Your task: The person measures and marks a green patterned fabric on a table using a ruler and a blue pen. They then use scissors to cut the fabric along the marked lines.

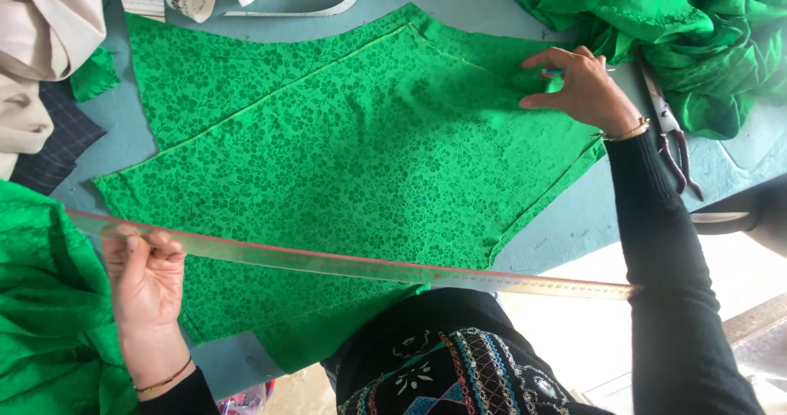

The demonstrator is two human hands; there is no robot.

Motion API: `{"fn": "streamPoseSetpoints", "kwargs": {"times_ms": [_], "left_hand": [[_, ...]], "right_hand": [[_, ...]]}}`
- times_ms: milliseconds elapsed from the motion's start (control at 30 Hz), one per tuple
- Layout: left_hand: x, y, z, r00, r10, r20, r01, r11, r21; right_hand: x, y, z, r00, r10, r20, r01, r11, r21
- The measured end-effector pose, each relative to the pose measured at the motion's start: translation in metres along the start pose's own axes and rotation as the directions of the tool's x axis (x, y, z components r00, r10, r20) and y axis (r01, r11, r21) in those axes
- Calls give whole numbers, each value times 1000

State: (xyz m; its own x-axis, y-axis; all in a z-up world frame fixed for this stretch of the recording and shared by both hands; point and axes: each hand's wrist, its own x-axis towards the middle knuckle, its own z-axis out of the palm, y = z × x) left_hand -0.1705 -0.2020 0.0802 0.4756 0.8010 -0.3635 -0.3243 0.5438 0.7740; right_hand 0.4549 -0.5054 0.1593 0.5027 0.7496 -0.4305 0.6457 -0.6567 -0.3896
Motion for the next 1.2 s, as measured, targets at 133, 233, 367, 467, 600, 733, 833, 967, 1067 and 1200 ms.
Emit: {"fn": "streamPoseSetpoints", "kwargs": {"times_ms": [133, 233, 367, 467, 600, 733, 833, 967, 1067, 1200], "left_hand": [[1, -6, 0, 1000, 1, 6, -1, 1000, -27], [2, -8, 3, 1000, 5, -7, -5, 1000, -5], [2, -9, 3, 1000, 1, -12, -1, 1000, 11], [2, -10, 1, 1000, -5, -23, 6, 999, 35], [2, -9, 5, 1000, -3, -17, 3, 998, 57], [3, -10, 6, 1000, 1, -24, 1, 997, 82], [1, -11, 5, 999, -13, -31, 15, 997, 77], [1, -13, 3, 999, -22, -48, 27, 995, 96], [-1, -14, 1, 998, -24, -53, 29, 994, 109], [-2, -14, -4, 999, -22, -47, 28, 993, 119]], "right_hand": [[2, 27, 14, 981, -176, -86, 156, 967, -201], [-5, 20, 15, 957, -256, -136, 192, 911, -364], [-11, 28, 21, 917, -335, -217, 176, 827, -535], [-12, 43, 22, 899, -352, -261, 132, 786, -605], [-14, 54, 19, 860, -394, -326, 53, 703, -710], [-11, 43, 21, 823, -416, -385, -33, 643, -765], [-13, 4, 30, 800, -420, -428, 37, 748, -663], [-16, -36, 71, 772, -510, -380, 260, 798, -543], [-26, -62, 93, 795, -537, -282, 358, 790, -498], [-28, -69, 101, 817, -515, -260, 376, 817, -437]]}}
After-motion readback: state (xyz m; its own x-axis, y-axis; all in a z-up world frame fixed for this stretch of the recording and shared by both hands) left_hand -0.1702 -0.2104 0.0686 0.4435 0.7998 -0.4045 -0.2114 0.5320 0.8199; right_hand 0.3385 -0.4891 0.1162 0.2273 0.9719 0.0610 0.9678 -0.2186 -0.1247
